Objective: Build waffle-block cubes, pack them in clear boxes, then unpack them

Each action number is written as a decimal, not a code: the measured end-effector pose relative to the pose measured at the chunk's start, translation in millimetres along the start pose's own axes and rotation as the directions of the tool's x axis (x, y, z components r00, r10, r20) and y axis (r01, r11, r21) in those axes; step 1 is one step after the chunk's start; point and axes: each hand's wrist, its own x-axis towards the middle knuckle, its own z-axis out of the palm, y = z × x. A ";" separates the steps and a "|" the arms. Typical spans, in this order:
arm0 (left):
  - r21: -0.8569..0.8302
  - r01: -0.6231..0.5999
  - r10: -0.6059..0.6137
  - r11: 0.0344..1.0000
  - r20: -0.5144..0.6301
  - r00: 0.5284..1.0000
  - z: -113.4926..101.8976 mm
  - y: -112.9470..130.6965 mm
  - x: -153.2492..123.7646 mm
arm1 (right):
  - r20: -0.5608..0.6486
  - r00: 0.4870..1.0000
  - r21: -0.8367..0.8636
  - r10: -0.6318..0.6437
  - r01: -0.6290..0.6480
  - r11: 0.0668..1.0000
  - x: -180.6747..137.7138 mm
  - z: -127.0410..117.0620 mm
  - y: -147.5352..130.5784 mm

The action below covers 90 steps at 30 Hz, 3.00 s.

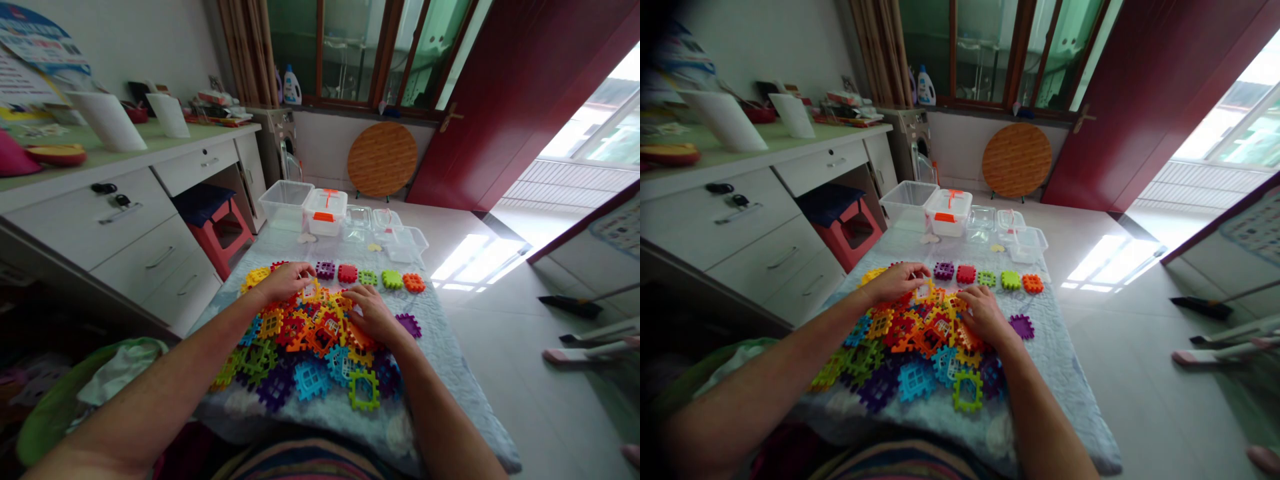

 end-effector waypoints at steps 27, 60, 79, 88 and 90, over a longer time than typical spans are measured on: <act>0.214 -0.319 0.311 0.923 0.073 0.948 14.5 41.5 9.3 | -0.299 0.936 0.140 0.184 -0.147 0.979 -5.1 2.7 28.3; 0.519 -0.531 0.250 0.670 0.515 0.820 56.6 100.1 71.6 | -0.480 0.839 0.124 0.256 -0.224 0.967 -17.4 -9.7 39.5; 0.549 -0.527 0.231 0.649 0.517 0.824 59.3 104.1 77.8 | -0.482 0.836 0.134 0.264 -0.227 0.965 -20.3 -9.4 38.8; 0.510 -0.526 0.291 0.681 0.471 0.833 60.2 101.1 71.5 | -0.490 0.829 0.149 0.268 -0.224 0.963 -22.8 -10.1 35.7; 0.485 -0.536 0.350 0.691 0.425 0.835 52.4 99.8 65.9 | -0.492 0.826 0.163 0.276 -0.224 0.961 -24.1 -9.7 35.8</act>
